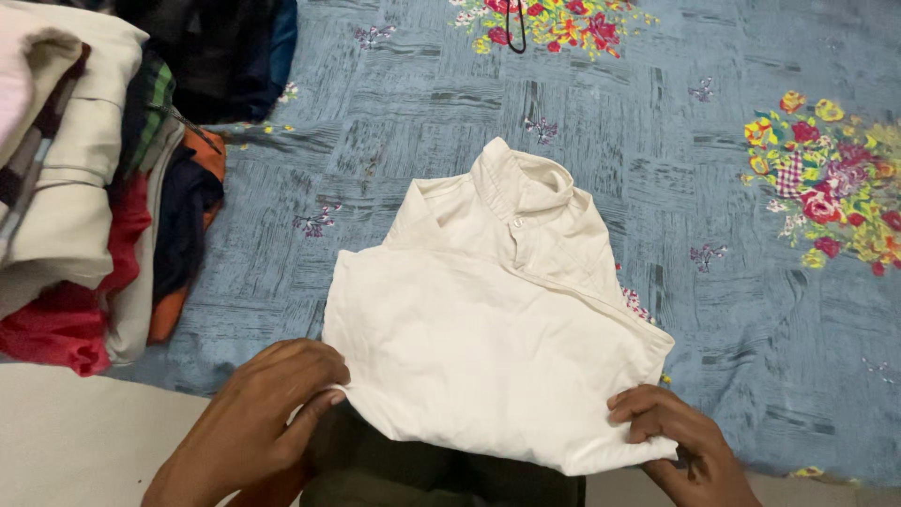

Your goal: The person folds a white long-sleeved shirt and a grey button-down shirt by hand on a bed, placing them onto a stack of folded items.

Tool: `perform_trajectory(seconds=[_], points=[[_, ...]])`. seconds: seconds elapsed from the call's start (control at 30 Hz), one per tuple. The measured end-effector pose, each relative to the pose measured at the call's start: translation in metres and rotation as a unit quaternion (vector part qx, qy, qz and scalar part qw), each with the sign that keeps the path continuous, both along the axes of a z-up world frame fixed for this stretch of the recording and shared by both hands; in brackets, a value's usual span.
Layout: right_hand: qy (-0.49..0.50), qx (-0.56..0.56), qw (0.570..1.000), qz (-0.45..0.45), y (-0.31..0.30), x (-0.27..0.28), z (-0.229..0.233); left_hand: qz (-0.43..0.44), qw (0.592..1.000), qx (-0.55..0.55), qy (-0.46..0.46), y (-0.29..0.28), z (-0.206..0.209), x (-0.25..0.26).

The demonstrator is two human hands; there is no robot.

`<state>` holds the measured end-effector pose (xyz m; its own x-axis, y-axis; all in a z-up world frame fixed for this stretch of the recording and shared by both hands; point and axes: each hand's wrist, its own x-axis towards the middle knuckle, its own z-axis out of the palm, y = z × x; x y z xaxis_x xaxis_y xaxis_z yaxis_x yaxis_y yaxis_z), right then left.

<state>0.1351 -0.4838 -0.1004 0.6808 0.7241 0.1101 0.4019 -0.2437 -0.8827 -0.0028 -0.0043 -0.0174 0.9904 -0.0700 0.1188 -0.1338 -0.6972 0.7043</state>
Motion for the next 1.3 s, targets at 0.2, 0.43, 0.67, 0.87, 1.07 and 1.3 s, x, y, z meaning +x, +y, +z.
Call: perform_trajectory(seconds=[0.2, 0.43, 0.67, 0.87, 1.07, 1.3], points=[[0.021, -0.031, 0.998, 0.048, 0.001, -0.001, 0.016, -0.005, 0.999, 0.016, -0.032, 0.003, 0.003, -0.003], [0.026, -0.021, 0.992, -0.125, 0.027, 0.018, 0.041, 0.115, 0.978, 0.116, -0.132, -0.008, -0.007, 0.031], [0.057, 0.086, 0.96, -0.259, 0.082, 0.087, 0.026, 0.184, 0.972, 0.102, -0.104, -0.006, -0.032, 0.12], [-0.213, -0.213, 0.931, -0.205, 0.137, 0.149, 0.018, 0.181, 0.971, 0.143, 0.067, -0.015, -0.04, 0.214], [-0.078, -0.191, 0.936, -0.284, 0.169, 0.149, 0.04, 0.152, 0.983, 0.033, -0.098, -0.015, -0.064, 0.244], [-0.226, 0.013, 0.932, -0.284, 0.177, 0.177, 0.076, 0.158, 0.954, -0.035, -0.253, -0.009, -0.02, 0.276]])
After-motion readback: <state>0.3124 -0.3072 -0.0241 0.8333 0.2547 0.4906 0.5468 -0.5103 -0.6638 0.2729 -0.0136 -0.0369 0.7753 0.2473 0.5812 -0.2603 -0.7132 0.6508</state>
